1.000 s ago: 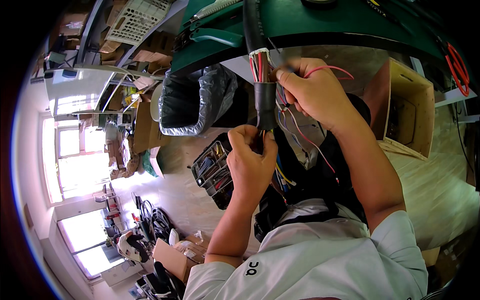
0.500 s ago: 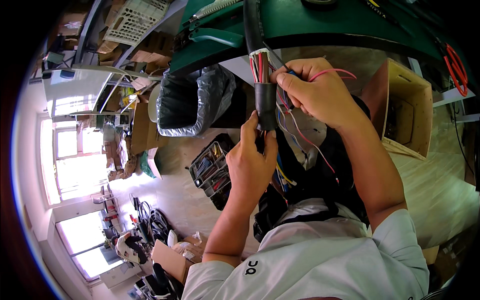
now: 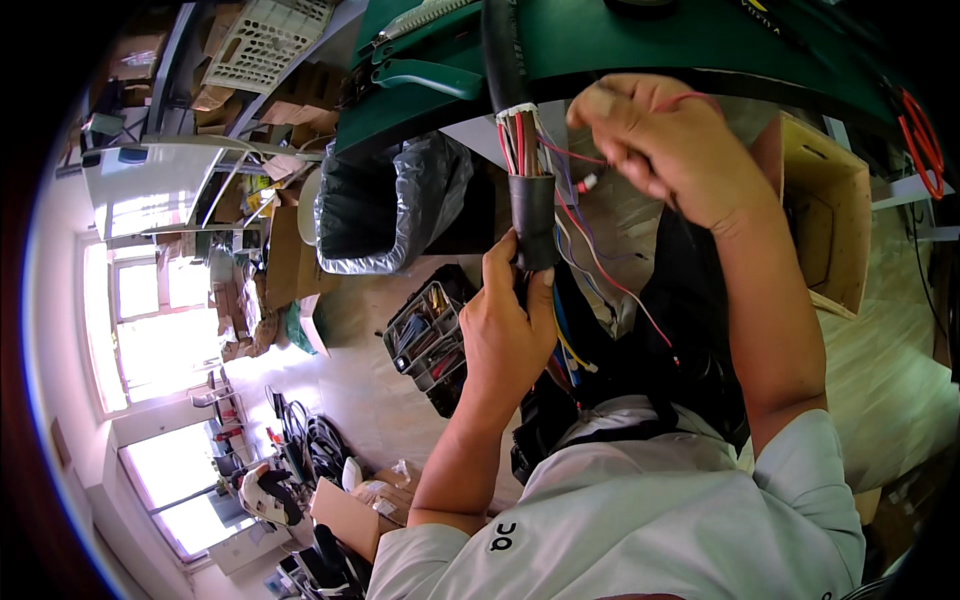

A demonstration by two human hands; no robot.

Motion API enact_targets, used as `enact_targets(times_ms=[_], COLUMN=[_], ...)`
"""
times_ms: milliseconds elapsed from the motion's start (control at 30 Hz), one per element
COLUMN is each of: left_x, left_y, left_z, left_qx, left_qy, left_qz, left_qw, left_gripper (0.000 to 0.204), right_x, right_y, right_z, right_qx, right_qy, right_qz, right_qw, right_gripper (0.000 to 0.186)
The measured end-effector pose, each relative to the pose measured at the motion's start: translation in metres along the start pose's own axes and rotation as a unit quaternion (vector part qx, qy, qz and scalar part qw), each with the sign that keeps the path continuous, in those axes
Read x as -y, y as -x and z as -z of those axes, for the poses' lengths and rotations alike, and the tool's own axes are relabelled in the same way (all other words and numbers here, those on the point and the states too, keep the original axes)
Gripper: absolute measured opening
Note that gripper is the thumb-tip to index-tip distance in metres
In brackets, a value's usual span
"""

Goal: The person handles a thick black cable bundle and organizes individual colored wires by hand.

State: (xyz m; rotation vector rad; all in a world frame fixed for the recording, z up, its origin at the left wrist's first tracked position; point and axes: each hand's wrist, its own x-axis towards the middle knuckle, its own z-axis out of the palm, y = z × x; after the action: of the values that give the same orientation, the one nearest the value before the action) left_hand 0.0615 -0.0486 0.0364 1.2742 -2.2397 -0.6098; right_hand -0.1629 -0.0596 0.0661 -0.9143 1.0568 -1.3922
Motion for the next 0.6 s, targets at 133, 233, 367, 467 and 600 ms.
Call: enact_targets(times_ms=[133, 233, 367, 467, 600], left_x=[-0.001, 0.0, -0.002, -0.002, -0.001], left_y=[0.001, 0.001, 0.001, 0.001, 0.001], left_z=[-0.001, -0.002, -0.002, -0.001, -0.002], left_qx=[-0.005, -0.011, -0.01, -0.006, -0.014], left_qy=[0.005, 0.009, 0.012, 0.006, 0.001], left_qz=[0.006, 0.007, 0.015, 0.02, 0.011], left_qw=[1.0, 1.0, 1.0, 1.0, 1.0], left_gripper=[0.037, 0.036, 0.037, 0.037, 0.036], right_x=[-0.007, -0.011, -0.018, -0.018, -0.022], right_y=[-0.005, -0.009, -0.014, -0.015, -0.017], right_z=[0.017, 0.017, 0.009, -0.002, -0.012], right_qx=[0.065, 0.065, 0.006, -0.027, -0.065], right_qy=[-0.144, -0.113, -0.147, -0.151, -0.087], right_qz=[0.06, 0.048, 0.039, 0.011, 0.031], right_qw=[0.986, 0.99, 0.988, 0.988, 0.994], right_gripper=[0.032, 0.023, 0.018, 0.017, 0.017])
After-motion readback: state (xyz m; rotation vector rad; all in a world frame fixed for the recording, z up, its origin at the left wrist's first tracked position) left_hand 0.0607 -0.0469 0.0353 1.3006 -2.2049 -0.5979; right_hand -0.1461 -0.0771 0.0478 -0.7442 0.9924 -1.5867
